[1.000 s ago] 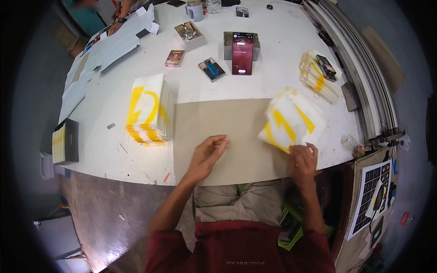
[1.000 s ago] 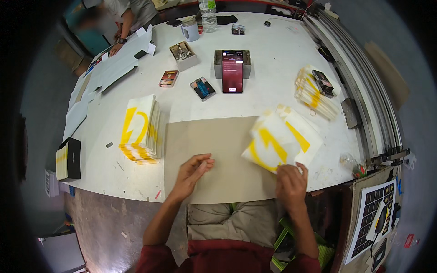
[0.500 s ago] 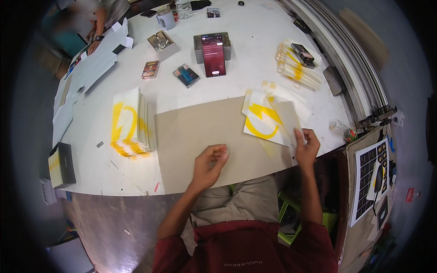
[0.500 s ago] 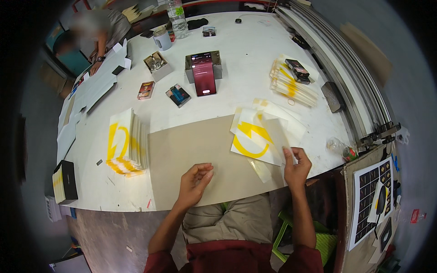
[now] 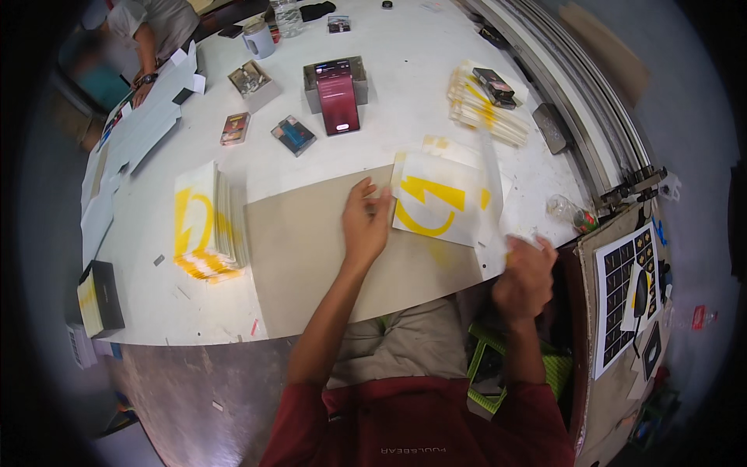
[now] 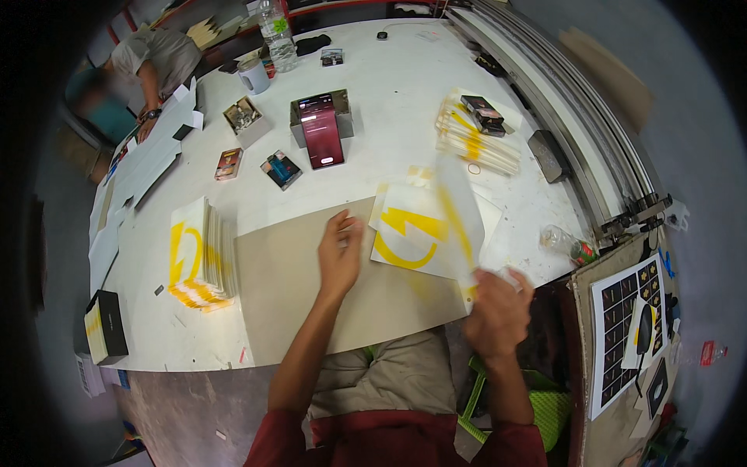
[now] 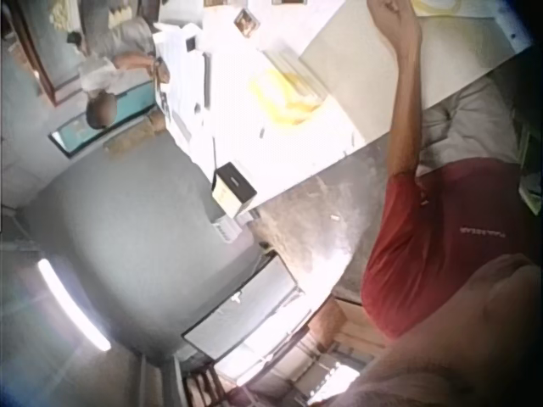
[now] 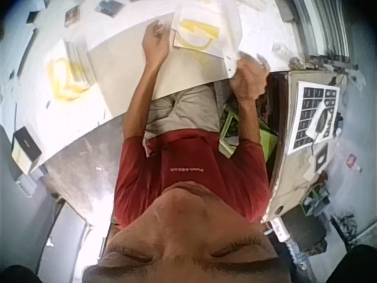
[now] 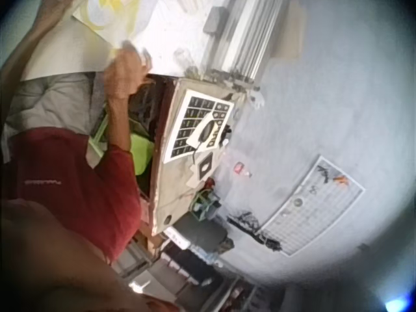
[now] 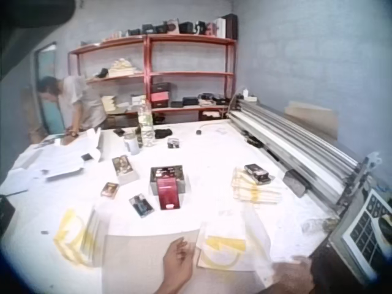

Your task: The person repeatedly places yellow arrow-shaped stickers onto white paper sheets, presses them down with both hands, and stacks the finished sheets. The person handles the sticker sheets and paper one at a time throughout the clip.

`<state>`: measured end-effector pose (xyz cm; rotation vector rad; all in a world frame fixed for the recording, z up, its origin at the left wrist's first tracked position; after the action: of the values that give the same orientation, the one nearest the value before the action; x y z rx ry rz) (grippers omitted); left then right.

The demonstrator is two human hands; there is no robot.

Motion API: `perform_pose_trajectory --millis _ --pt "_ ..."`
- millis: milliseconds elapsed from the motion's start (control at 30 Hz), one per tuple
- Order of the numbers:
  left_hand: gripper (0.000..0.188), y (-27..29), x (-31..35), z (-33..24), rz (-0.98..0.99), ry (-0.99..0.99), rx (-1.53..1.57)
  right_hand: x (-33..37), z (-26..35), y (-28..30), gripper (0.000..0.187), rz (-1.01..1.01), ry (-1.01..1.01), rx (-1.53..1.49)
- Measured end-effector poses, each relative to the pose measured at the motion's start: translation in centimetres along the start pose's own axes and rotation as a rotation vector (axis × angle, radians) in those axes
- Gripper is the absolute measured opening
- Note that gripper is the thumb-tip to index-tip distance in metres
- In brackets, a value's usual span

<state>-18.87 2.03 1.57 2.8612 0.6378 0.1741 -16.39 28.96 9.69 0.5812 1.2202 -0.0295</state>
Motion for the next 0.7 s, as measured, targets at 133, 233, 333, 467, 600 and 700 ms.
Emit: perform_pose_trajectory --millis 133,233,333,467,600,700 --pt "0.05 6.8 5.7 -0.3 0.379 0.17 0.882 1.0 4.2 -2.2 0.02 0.402 0.174 -0.104" --pt "0.042 11.0 8.7 1.4 0.3 0.202 0.455 4.6 5.4 -5.9 0.028 0.592 0.207 -0.243" --pt "0.039 13.5 11.4 4.2 0.122 0.276 0.289 5.0 6.6 -7.7 0.05 0.688 -0.038 -0.362" --pt "0.041 15.7 13.6 4.0 -0.028 0.363 0.463 5.7 1.9 -9.3 0.067 0.8 -0.288 -0.07" --pt "0.048 16.3 13.9 4.3 -0.025 0.388 0.523 3.9 -1.3 -9.1 0.056 0.724 -0.511 0.076" --pt "0.049 15.5 13.4 4.6 0.033 0.322 0.576 4.7 0.0 -9.4 0.051 0.48 -0.921 -0.489"
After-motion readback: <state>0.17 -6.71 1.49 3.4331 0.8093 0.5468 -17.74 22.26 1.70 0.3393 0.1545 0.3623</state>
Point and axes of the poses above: each hand's wrist, its own x-axis away from the middle knuckle, its own y-axis out of the back of the hand, z = x × y, the point moved 1 cm from there along -x, towards the middle knuckle, and after that the axes turned 8 degrees about -x, right-handed, at the moved point
